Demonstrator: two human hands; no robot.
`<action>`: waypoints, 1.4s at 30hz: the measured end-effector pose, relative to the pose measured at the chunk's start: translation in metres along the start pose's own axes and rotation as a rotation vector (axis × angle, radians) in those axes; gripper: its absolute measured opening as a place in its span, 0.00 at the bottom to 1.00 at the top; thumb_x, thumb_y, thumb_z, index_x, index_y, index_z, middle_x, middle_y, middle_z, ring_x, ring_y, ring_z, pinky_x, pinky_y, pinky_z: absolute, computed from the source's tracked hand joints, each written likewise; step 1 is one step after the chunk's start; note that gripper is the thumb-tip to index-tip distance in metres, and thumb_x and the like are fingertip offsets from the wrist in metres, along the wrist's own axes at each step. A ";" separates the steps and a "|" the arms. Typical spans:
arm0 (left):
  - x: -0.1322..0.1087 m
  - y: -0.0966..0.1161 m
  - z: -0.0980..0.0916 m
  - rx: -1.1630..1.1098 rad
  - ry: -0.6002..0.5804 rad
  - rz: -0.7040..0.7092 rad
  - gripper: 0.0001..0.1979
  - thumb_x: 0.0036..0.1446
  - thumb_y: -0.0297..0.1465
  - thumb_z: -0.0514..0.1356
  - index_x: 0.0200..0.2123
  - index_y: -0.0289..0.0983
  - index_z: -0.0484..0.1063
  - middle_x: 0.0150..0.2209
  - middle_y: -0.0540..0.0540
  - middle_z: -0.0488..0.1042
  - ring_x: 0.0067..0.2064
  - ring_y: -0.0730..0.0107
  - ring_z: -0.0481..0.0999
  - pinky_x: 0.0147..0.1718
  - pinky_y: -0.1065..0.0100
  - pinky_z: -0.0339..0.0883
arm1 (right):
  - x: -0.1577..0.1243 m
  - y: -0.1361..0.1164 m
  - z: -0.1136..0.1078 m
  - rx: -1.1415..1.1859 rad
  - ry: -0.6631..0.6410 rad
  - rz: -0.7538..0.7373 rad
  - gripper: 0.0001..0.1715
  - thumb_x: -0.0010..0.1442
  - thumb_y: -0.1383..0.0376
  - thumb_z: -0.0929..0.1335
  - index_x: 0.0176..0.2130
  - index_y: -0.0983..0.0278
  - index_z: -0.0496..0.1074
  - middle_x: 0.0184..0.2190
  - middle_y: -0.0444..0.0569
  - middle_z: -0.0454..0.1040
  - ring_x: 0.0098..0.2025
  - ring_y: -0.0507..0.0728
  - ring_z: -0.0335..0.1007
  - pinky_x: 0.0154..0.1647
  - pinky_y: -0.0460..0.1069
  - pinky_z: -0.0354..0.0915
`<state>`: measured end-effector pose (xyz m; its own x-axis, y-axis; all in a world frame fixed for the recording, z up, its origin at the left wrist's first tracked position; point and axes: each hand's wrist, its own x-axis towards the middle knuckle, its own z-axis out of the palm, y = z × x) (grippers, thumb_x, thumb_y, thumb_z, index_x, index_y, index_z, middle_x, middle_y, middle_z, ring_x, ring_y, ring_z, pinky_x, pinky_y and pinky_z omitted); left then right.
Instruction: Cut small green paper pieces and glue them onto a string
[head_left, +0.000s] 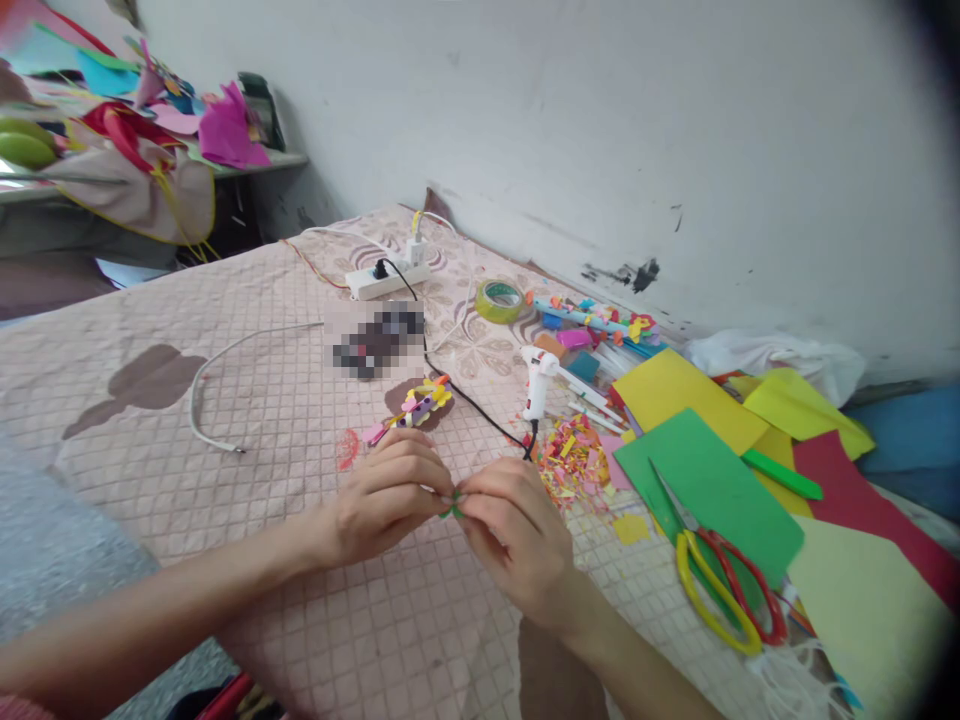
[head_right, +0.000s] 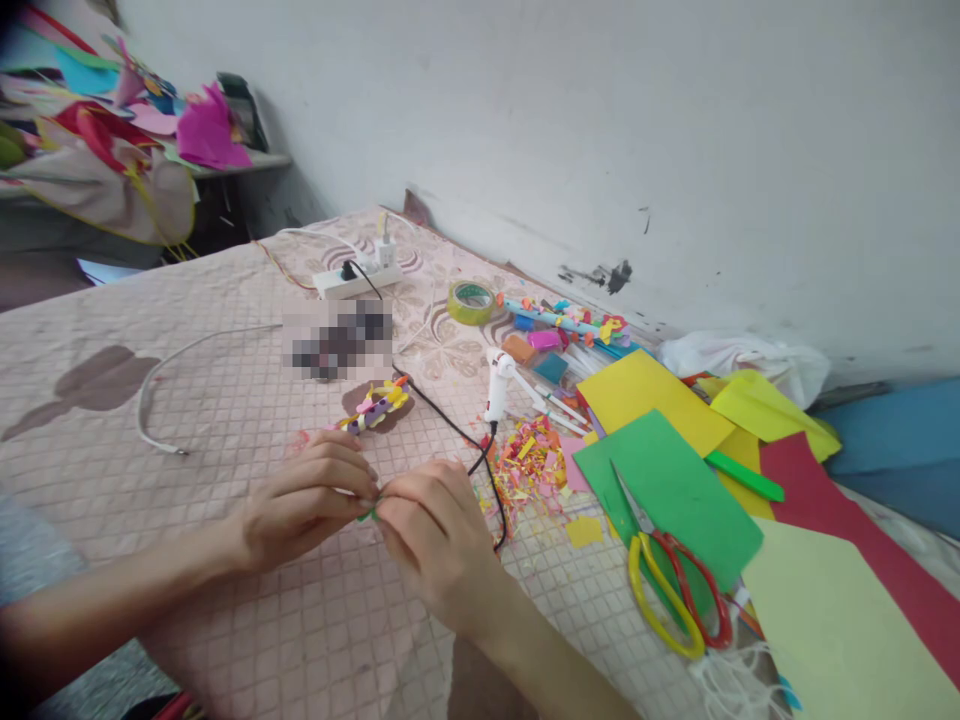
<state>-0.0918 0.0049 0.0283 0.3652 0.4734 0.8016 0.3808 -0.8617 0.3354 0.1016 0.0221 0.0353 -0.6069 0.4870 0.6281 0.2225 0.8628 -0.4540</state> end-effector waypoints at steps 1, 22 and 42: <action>0.000 0.000 0.000 0.001 0.001 -0.001 0.04 0.58 0.23 0.55 0.33 0.34 0.69 0.30 0.45 0.76 0.34 0.68 0.74 0.41 0.58 0.68 | 0.000 0.000 0.000 0.005 0.001 0.010 0.11 0.58 0.75 0.65 0.41 0.62 0.68 0.36 0.50 0.73 0.41 0.57 0.68 0.42 0.55 0.66; -0.004 -0.002 0.006 -0.083 0.013 -0.048 0.05 0.57 0.21 0.56 0.36 0.34 0.70 0.32 0.44 0.75 0.35 0.67 0.74 0.41 0.59 0.68 | -0.004 0.002 -0.001 0.047 -0.031 0.034 0.10 0.60 0.74 0.64 0.41 0.61 0.67 0.36 0.49 0.71 0.41 0.57 0.67 0.43 0.55 0.66; 0.027 0.004 0.053 -1.111 -0.104 -1.165 0.12 0.46 0.30 0.68 0.30 0.32 0.68 0.25 0.52 0.71 0.27 0.77 0.69 0.29 0.73 0.61 | -0.061 -0.005 -0.024 0.349 0.511 0.851 0.10 0.61 0.58 0.64 0.38 0.63 0.69 0.27 0.45 0.70 0.28 0.52 0.65 0.28 0.47 0.64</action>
<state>-0.0359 0.0239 0.0247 0.4031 0.9024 -0.1527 -0.2774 0.2794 0.9192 0.1563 -0.0087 0.0143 0.0583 0.9835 0.1711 0.1431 0.1614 -0.9765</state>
